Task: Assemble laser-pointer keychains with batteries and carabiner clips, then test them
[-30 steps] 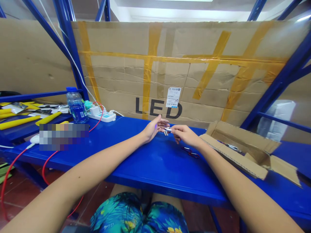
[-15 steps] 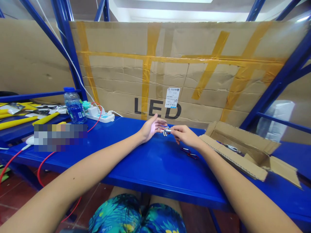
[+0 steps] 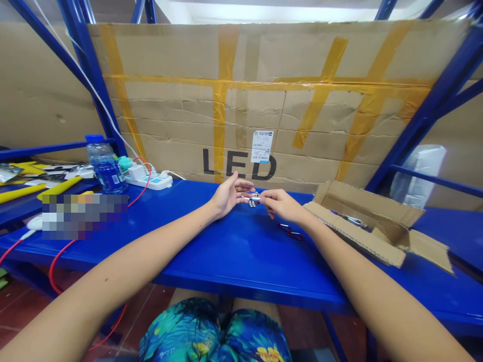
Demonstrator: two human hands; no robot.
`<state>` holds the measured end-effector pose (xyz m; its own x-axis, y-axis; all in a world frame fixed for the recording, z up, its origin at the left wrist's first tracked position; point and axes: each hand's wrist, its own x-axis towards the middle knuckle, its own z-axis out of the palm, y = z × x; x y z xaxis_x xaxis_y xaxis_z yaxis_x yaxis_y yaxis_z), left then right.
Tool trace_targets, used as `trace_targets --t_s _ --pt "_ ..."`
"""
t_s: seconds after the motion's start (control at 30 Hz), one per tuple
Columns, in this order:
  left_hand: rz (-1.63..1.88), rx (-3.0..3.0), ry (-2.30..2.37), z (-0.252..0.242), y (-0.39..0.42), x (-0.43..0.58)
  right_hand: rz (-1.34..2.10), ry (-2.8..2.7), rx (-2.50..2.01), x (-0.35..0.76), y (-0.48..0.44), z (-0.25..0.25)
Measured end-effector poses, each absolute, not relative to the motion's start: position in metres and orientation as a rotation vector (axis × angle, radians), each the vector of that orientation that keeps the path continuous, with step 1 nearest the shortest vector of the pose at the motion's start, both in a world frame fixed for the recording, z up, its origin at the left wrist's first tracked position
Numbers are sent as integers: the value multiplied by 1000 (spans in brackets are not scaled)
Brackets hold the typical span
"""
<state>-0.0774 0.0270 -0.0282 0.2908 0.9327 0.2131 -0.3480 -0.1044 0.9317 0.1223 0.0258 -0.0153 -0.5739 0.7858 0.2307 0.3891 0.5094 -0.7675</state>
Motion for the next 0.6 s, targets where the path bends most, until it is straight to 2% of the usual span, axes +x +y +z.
trace_targets --t_s 0.6 --pt "1211 1282 668 -29 31 -78 908 -2173 -901 123 27 -14"
